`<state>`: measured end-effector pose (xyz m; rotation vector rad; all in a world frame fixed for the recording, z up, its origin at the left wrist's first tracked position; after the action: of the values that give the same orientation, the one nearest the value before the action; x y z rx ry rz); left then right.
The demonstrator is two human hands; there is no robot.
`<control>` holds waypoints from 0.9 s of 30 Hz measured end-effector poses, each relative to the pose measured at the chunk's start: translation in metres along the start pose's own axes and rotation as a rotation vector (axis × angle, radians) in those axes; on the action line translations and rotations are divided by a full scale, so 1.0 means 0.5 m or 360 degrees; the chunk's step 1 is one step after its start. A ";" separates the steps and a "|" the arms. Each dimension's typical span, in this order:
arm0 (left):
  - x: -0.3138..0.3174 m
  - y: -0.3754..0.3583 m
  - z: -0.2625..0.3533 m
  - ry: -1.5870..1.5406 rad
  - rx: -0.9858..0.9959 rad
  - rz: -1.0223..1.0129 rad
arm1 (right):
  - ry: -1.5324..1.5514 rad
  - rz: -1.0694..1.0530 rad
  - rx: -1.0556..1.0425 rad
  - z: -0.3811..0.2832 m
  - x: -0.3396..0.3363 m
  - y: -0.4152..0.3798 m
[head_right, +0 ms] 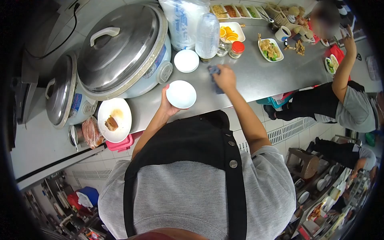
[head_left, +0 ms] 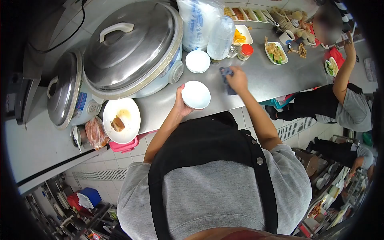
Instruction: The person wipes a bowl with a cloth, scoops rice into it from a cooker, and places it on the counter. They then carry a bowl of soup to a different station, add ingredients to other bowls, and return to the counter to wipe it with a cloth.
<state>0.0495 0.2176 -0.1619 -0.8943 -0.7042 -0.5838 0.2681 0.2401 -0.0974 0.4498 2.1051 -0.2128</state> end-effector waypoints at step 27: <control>-0.098 -0.219 -0.045 -0.0081 0.0183 0.0546 | 0.0988 0.0788 -0.1368 -0.351 -0.213 -0.031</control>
<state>-0.0528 0.1516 -0.1548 -0.9003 -0.6058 -0.2139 0.1783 0.2577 0.0870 0.5179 2.3222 1.2065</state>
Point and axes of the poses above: each hand's wrist, its own y-axis towards the middle knuckle, its own x-axis out of the palm, z = x × y, the point moved 10 cm from there along y, towards the middle knuckle, and after that the axes turned 1 degree about y, right-handed, at the moved point
